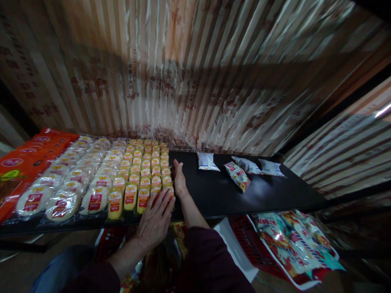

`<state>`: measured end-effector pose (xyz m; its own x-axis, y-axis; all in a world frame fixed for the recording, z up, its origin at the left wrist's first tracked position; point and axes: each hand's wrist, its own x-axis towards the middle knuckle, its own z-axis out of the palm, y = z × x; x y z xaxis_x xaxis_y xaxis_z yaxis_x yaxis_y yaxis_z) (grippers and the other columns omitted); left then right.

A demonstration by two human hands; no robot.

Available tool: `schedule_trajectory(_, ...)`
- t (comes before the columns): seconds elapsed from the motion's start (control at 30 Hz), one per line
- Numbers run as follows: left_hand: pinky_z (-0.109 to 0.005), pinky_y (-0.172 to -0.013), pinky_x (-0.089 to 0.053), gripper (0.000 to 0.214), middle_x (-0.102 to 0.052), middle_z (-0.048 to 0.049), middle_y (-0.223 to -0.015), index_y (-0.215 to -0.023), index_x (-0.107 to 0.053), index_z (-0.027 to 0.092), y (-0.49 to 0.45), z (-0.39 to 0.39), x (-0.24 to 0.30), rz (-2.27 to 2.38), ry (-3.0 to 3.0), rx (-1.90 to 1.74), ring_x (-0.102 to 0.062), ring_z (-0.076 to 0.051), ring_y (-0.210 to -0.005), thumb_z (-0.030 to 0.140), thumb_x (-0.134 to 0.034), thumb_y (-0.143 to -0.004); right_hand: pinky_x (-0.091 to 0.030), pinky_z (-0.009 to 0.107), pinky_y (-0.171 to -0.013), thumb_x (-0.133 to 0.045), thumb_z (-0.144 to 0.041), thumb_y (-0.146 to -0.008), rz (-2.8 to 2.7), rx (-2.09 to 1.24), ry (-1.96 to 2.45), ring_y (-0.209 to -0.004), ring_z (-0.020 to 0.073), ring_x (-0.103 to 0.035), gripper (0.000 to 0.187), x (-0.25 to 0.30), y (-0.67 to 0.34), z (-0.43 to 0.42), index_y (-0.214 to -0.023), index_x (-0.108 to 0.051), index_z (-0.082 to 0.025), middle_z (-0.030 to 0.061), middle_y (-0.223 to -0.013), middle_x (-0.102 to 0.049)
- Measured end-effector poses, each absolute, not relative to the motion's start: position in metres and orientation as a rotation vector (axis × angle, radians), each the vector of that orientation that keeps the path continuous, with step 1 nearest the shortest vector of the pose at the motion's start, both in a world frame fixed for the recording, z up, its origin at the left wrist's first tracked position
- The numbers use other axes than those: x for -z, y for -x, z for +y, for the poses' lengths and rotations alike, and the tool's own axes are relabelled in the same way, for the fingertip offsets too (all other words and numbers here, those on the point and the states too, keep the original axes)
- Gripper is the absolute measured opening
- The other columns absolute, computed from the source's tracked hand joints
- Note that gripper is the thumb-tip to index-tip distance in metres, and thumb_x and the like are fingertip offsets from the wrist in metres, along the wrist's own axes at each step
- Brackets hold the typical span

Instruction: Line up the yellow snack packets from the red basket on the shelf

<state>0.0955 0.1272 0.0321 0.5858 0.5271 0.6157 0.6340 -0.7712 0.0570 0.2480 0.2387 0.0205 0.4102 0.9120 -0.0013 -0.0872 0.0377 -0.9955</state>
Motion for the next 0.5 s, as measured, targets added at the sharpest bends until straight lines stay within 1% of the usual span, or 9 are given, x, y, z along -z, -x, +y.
schedule_trajectory(0.1, -0.044, -0.116, -0.011, 0.046, -0.046, -0.0109, -0.142, -0.131, -0.051, 0.016, -0.096, 0.129, -0.029, -0.994, 2.626, 0.929, -0.033, -0.025, -0.137, 0.023, -0.046, -0.086, -0.029, 0.038, -0.111, -0.024, -0.072, -0.085, -0.840, -0.969, 1.246, -0.134, 0.0199, -0.040, 0.074, -0.026, -0.243, 0.243, -0.134, -0.050, -0.023, 0.0025, -0.143, -0.044)
schedule_trajectory(0.2, -0.043, -0.116, -0.009, 0.047, -0.046, -0.0109, -0.142, -0.131, -0.051, 0.015, -0.097, 0.130, -0.028, -1.004, 2.614, 0.910, -0.034, -0.025, -0.136, 0.024, -0.047, -0.085, -0.036, 0.038, -0.107, -0.026, -0.069, -0.087, -0.885, -1.034, 1.157, -0.126, 0.0202, -0.050, 0.068, -0.032, -0.237, 0.241, -0.128, -0.056, -0.024, 0.0019, -0.134, -0.055)
schedule_trajectory(0.27, -0.043, -0.116, -0.009, 0.047, -0.047, -0.0103, -0.141, -0.131, -0.051, 0.016, -0.096, 0.131, -0.029, -0.998, 2.606, 0.912, -0.035, -0.024, -0.136, 0.022, -0.047, -0.084, -0.040, 0.038, -0.104, -0.027, -0.068, -0.087, -0.882, -1.022, 1.159, -0.123, 0.0207, -0.053, 0.066, -0.034, -0.236, 0.240, -0.125, -0.059, -0.025, 0.0015, -0.130, -0.058)
schedule_trajectory(0.33, -0.043, -0.117, -0.009, 0.048, -0.047, -0.0094, -0.141, -0.131, -0.051, 0.016, -0.096, 0.131, -0.029, -0.996, 2.599, 0.920, -0.034, -0.024, -0.136, 0.021, -0.047, -0.084, -0.039, 0.039, -0.106, -0.026, -0.069, -0.087, -0.847, -0.980, 1.204, -0.125, 0.0213, -0.051, 0.068, -0.033, -0.238, 0.241, -0.125, -0.059, -0.024, 0.0026, -0.133, -0.056)
schedule_trajectory(0.5, -0.044, -0.117, -0.006, 0.046, -0.050, -0.0087, -0.139, -0.129, -0.053, 0.017, -0.096, 0.131, -0.031, -0.965, 2.577, 0.944, -0.030, -0.025, -0.138, 0.022, -0.049, -0.083, -0.030, 0.041, -0.111, -0.021, -0.071, -0.086, -0.846, -0.930, 1.258, -0.135, 0.0209, -0.037, 0.074, -0.028, -0.252, 0.264, -0.134, -0.050, -0.023, 0.0035, -0.144, -0.042)
